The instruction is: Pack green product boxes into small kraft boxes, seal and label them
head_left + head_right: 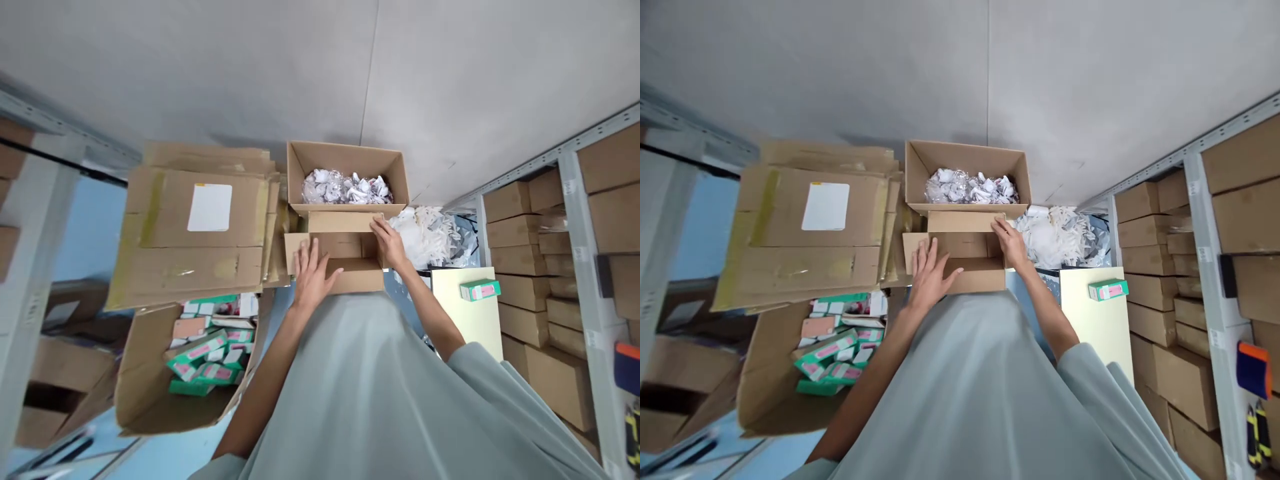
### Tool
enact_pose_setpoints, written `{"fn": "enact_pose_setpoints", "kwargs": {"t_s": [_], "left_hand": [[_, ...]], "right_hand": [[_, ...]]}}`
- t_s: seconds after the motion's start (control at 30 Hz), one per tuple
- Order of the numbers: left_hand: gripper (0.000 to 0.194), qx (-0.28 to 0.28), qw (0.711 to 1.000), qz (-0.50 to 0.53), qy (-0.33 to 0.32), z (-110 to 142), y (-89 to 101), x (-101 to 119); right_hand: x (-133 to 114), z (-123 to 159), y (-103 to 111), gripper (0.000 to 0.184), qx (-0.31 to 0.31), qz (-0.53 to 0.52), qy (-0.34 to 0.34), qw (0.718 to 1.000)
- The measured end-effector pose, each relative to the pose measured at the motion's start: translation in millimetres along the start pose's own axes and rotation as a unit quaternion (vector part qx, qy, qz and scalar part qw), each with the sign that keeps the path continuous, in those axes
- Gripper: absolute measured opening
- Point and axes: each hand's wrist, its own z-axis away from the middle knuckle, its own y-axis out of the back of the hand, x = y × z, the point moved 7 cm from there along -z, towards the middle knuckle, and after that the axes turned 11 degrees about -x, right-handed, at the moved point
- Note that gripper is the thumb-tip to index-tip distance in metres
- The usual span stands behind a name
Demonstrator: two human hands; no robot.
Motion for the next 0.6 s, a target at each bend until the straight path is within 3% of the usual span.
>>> {"fn": "enact_pose_setpoints", "kwargs": {"t_s": [0.1,0.27,0.43,0.6], "left_hand": [[0.056,0.005,0.999,0.006,0.039,-2.5,-2.1,-15.4],[0.057,-0.003,0.998,0.010,0.064,-6.7,-10.6,-24.7],[0.055,-0.023,0.997,0.003,0.069,-12.0,-10.4,-31.2],[0.066,-0.067,0.997,0.005,0.024,-27.8,-8.1,-29.0]], "right_hand": [[4.1,-14.2,-8.8,0.037,-0.017,0.041,-0.001,0.999],[4.5,-9.7,-6.2,0.034,0.036,0.016,0.006,0.999],[12.8,-10.7,-12.2,0.033,0.064,0.012,-0.029,0.997],[2.8,-18.6,14.7,0.037,0.117,0.036,-0.090,0.988]]}}
